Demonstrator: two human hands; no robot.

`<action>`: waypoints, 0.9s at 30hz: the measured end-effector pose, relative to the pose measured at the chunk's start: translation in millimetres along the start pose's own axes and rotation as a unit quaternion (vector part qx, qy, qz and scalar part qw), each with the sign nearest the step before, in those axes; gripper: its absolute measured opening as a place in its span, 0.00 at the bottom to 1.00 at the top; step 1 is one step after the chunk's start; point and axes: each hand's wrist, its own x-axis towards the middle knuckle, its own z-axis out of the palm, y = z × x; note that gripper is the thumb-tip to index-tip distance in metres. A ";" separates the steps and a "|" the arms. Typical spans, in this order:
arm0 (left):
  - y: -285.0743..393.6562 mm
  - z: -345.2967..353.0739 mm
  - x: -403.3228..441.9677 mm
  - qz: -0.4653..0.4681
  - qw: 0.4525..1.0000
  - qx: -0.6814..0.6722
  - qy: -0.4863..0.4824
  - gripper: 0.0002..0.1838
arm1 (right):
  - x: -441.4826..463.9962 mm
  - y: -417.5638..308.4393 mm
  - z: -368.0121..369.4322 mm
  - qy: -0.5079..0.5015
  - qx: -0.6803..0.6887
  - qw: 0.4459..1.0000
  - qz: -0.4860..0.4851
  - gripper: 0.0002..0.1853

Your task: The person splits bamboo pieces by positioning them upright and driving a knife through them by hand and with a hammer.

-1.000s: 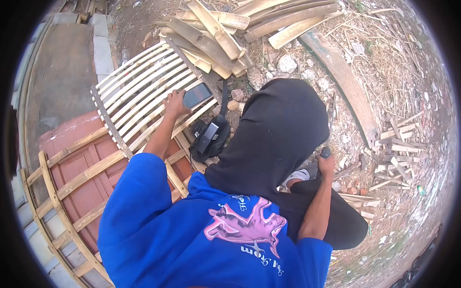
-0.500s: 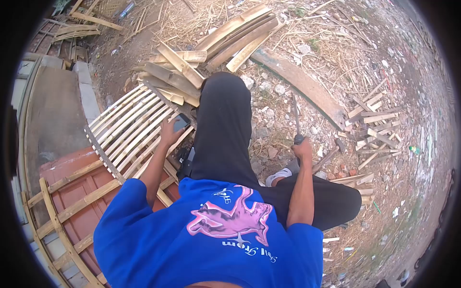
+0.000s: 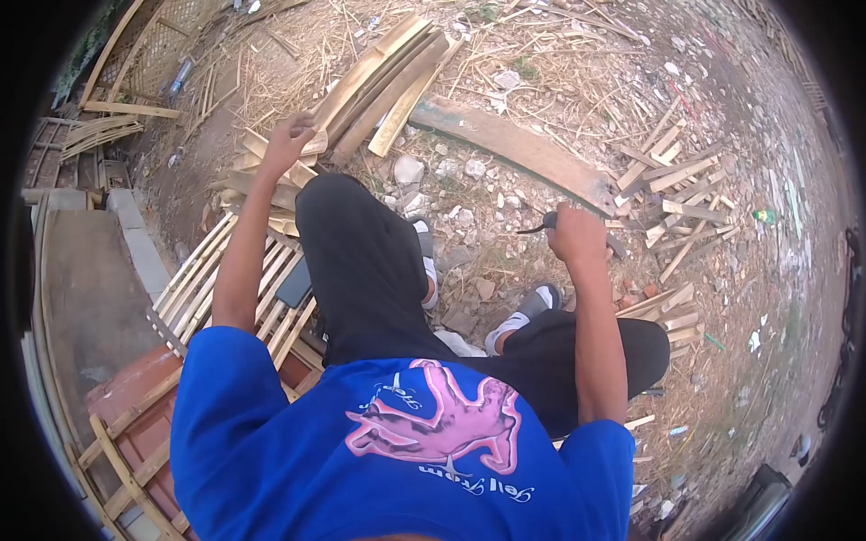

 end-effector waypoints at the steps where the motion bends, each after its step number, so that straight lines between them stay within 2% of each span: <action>1: -1.9 13.0 7.5 -0.013 0.999 0.013 -0.027 0.22 | 7.4 -6.5 -0.5 0.001 -0.010 1.000 -0.009 0.15; 4: -44.9 61.5 25.9 -0.004 0.980 0.133 -0.147 0.22 | 34.6 -23.9 7.8 0.018 -0.006 1.000 0.008 0.10; 6: -93.9 96.8 28.5 0.076 0.933 0.267 -0.230 0.23 | 48.7 -35.7 -2.1 0.052 -0.020 0.998 -0.010 0.05; 8: -120.0 126.3 18.5 0.053 0.923 0.267 -0.273 0.23 | 59.6 -44.6 -5.7 0.060 -0.029 0.998 -0.020 0.05; 10: -176.2 172.2 19.0 0.012 0.912 0.309 -0.268 0.24 | 68.9 -48.8 -5.9 0.069 -0.029 0.997 -0.030 0.05; 12: -193.4 197.9 20.7 -0.020 0.912 0.328 -0.245 0.26 | 67.8 -55.1 -3.4 0.079 -0.023 0.996 -0.034 0.05; 14: -190.4 222.8 16.7 -0.047 0.924 0.322 -0.199 0.29 | 61.7 -65.5 0.3 0.085 -0.010 0.996 -0.026 0.05; 15: -166.0 225.0 19.5 -0.094 0.908 0.352 -0.208 0.33 | 60.0 -71.9 2.1 0.088 -0.003 0.996 -0.020 0.05; 18: -130.2 232.7 26.6 -0.142 0.917 0.328 -0.178 0.35 | 62.8 -99.4 17.8 0.086 -0.005 0.995 -0.040 0.05; 22: -134.9 243.4 45.2 -0.136 0.912 0.328 -0.204 0.35 | 61.9 -119.7 16.7 0.037 0.000 0.999 -0.039 0.05; 24: -144.5 240.7 49.7 -0.134 0.913 0.324 -0.208 0.35 | 59.5 -116.5 16.8 0.047 0.005 0.998 -0.035 0.04; 27: -164.7 242.7 53.3 -0.087 0.938 0.301 -0.148 0.30 | 60.9 -104.8 12.4 0.043 0.002 0.999 -0.030 0.04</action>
